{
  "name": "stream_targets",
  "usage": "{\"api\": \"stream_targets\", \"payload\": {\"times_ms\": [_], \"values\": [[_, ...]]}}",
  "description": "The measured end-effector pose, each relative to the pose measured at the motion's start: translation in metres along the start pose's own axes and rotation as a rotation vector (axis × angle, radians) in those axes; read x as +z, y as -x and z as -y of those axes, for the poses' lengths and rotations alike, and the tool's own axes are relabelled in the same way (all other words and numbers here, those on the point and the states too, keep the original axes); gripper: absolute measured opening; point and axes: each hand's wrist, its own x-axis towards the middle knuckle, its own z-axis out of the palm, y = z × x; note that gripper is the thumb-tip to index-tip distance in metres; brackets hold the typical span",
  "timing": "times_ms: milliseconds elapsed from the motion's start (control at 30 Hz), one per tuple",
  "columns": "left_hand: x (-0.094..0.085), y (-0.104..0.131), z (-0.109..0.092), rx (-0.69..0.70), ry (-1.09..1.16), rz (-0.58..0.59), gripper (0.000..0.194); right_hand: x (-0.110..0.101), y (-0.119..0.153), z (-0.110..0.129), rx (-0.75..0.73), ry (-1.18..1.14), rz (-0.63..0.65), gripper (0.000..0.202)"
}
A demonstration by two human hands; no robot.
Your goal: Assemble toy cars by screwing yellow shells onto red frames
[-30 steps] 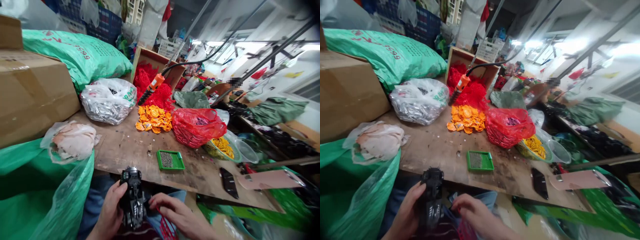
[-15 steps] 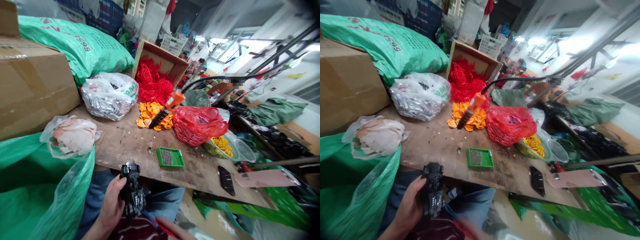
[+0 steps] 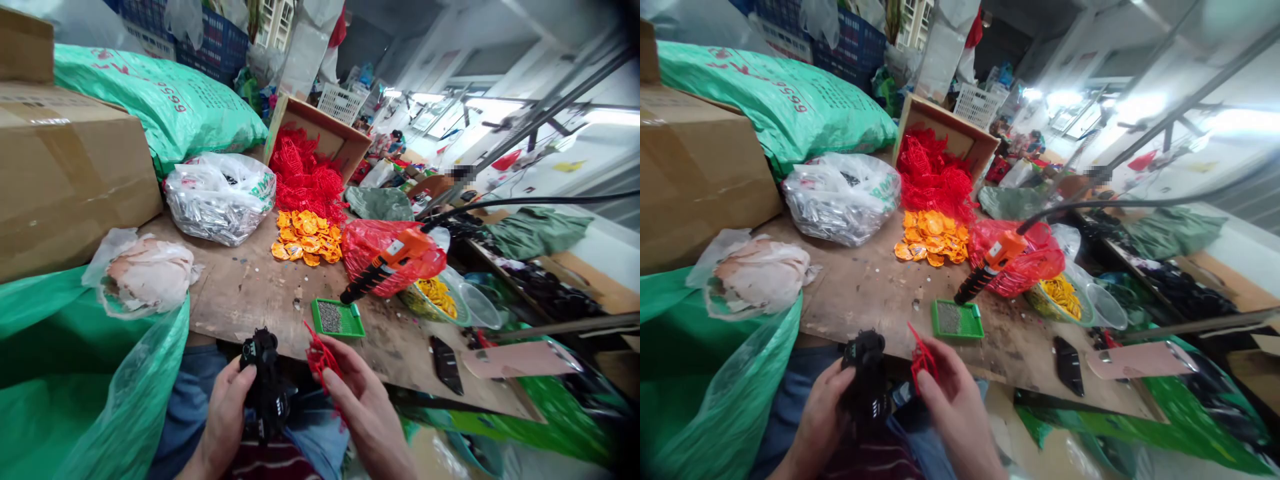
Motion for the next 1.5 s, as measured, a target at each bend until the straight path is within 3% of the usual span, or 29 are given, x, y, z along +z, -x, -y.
{"api": "stream_targets", "payload": {"times_ms": [100,200,433,600,867,967,1167,1367,1500], "values": [[0.005,0.001,0.003,-0.108,0.1,0.106,0.028,0.04,-0.004,-0.016,-0.145,-0.103,0.038,0.05],[0.005,0.001,0.009,-0.113,0.092,0.102,0.03,0.058,-0.006,-0.031,-0.179,-0.069,0.105,0.045],[0.012,0.003,0.016,-0.125,0.061,0.118,0.032,0.043,-0.006,-0.031,-0.117,-0.065,0.097,0.044],[0.012,0.003,0.023,-0.096,0.047,0.167,0.031,0.044,0.0,-0.033,-0.089,-0.039,0.095,0.047],[0.01,0.003,0.024,-0.043,0.047,0.208,0.031,0.049,-0.005,-0.024,-0.044,-0.262,0.077,0.047],[0.008,0.006,0.026,-0.023,0.033,0.207,0.031,0.05,-0.001,-0.024,-0.043,-0.165,0.079,0.049],[0.003,0.013,0.032,0.031,-0.003,0.213,0.034,0.043,0.012,-0.021,-0.168,0.269,0.127,0.043],[0.001,0.012,0.032,0.15,-0.117,0.257,0.039,0.033,0.013,-0.003,-0.077,0.205,0.196,0.045],[0.001,0.013,0.032,0.173,-0.174,0.237,0.038,0.035,0.013,-0.002,-0.099,0.161,0.126,0.046]]}}
